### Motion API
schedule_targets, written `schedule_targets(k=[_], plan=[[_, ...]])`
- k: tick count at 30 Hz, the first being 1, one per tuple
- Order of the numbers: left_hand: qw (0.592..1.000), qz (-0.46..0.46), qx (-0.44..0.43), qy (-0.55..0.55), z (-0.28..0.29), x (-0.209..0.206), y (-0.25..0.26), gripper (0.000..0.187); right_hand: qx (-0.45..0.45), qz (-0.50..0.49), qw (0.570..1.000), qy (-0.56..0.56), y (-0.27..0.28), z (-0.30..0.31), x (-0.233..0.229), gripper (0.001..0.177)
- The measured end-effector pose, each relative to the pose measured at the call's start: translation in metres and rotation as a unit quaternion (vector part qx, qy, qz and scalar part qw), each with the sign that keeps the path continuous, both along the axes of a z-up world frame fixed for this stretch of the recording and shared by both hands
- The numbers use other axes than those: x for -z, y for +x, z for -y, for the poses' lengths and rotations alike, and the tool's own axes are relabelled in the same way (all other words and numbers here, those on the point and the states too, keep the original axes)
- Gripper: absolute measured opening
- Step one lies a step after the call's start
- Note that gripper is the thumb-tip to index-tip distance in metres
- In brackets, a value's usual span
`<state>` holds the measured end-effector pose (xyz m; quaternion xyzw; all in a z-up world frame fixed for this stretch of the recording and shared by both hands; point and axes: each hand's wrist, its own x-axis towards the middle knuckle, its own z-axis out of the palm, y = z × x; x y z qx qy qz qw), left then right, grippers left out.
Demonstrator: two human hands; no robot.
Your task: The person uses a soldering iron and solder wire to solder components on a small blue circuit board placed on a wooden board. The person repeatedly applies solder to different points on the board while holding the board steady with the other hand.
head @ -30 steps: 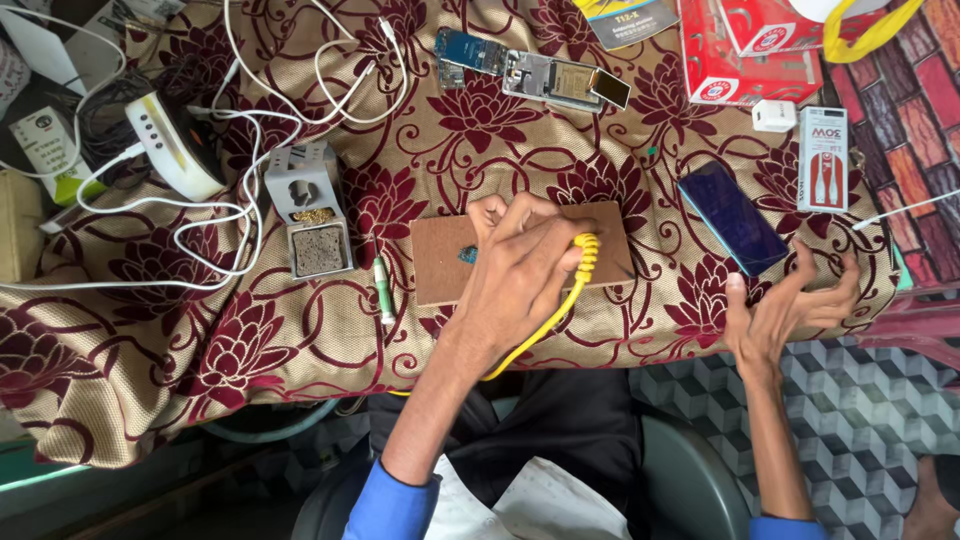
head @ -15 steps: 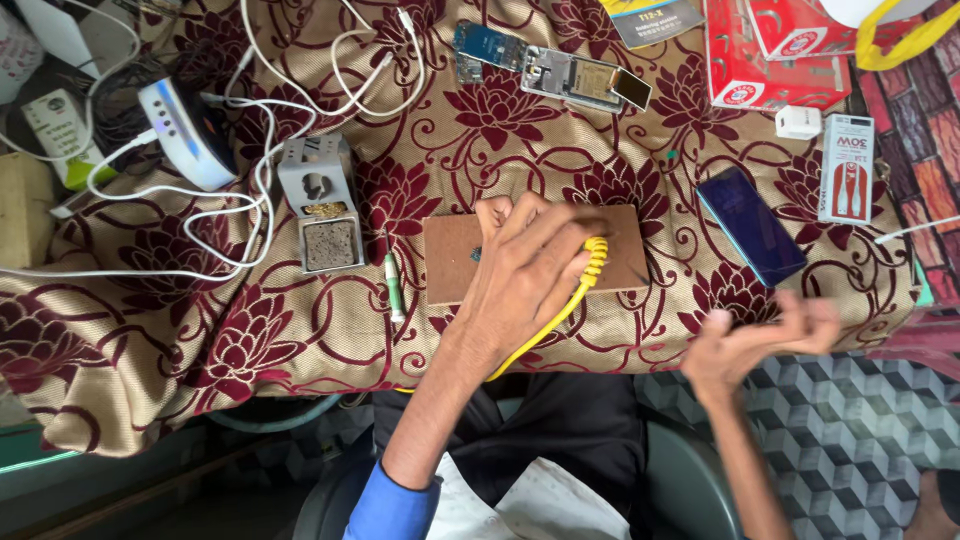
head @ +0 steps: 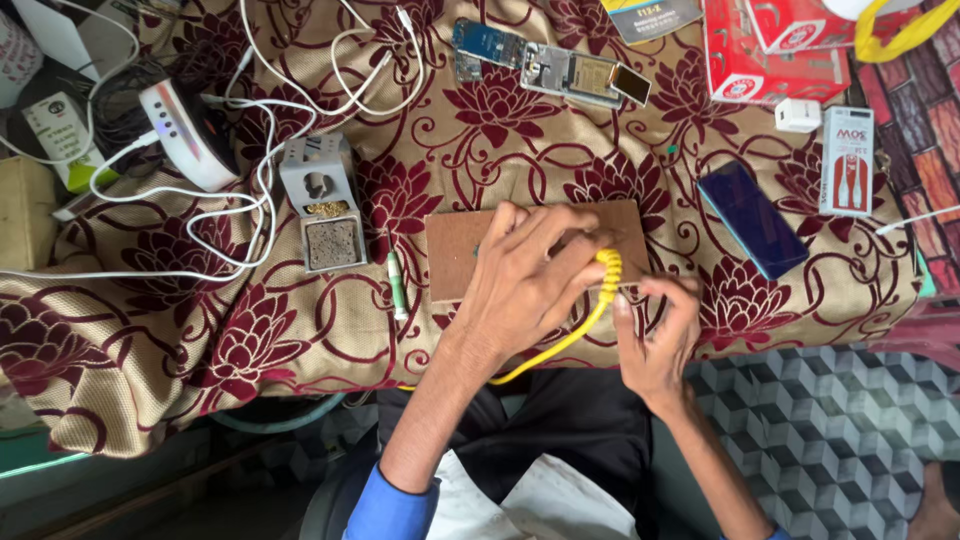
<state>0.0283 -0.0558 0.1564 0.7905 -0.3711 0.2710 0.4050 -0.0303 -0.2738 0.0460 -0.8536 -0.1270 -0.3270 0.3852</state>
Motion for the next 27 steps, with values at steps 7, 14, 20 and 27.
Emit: schedule_targets(k=[7,14,20,27], plan=[[0.999,0.005,-0.003,0.044,0.007,0.001,-0.004,0.025,0.016,0.058,0.992,-0.108,0.006,-0.028,-0.062,0.048],[0.998,0.023,-0.032,0.053,0.019,-0.007,-0.019,0.015,0.044,0.063,0.992,-0.096,0.011,-0.038,-0.067,0.022],[0.984,0.074,-0.082,0.143,0.011,-0.009,-0.027,0.033,0.049,0.059,0.989,-0.126,0.009,-0.035,-0.059,0.027],[0.954,-0.093,-0.268,0.100,-0.039,0.023,-0.059,0.037,0.072,0.002,0.994,-0.076,0.004,-0.039,-0.069,0.013]])
